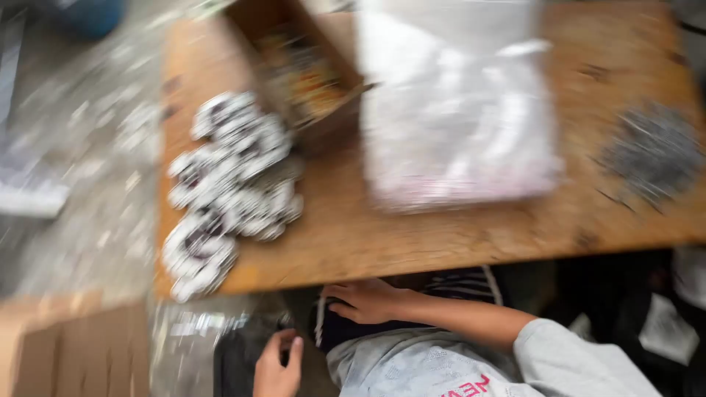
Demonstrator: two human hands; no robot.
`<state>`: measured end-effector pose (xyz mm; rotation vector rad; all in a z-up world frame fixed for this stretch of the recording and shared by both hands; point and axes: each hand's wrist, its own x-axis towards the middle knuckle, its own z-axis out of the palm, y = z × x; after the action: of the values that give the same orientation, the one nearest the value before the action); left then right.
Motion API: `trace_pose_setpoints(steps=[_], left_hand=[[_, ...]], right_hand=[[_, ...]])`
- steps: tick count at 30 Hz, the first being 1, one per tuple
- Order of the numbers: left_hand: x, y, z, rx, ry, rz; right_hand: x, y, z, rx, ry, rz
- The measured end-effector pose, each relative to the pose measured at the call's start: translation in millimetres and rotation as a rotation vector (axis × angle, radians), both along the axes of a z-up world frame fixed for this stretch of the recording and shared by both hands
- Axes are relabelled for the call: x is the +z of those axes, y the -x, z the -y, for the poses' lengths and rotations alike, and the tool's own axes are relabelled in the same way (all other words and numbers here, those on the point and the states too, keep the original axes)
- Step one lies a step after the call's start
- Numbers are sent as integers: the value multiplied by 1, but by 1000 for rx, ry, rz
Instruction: The person assembles small black pouches by attaching a flower-shaped keychain to the strap and placing a sticker inside. They then place the completed pouch into a clear plastic bag and add a small packet from a cardboard box before setting the package aside.
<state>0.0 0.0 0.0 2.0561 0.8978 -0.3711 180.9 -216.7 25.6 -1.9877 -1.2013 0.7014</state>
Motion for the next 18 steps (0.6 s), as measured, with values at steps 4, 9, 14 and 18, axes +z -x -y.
trace_pose_setpoints(steps=[4, 9, 14, 18], left_hand=[[81, -113, 75, -525, 191, 128], [184, -199, 224, -1235, 618, 416], [209, -228, 345, -1514, 672, 472], [227, -246, 432, -1512, 662, 532]], right_hand=[[-4, -12, 127, -311, 119, -32], [30, 5, 260, -944, 47, -134], [80, 31, 362, -1468, 80, -52], [129, 46, 441, -1733, 70, 208]])
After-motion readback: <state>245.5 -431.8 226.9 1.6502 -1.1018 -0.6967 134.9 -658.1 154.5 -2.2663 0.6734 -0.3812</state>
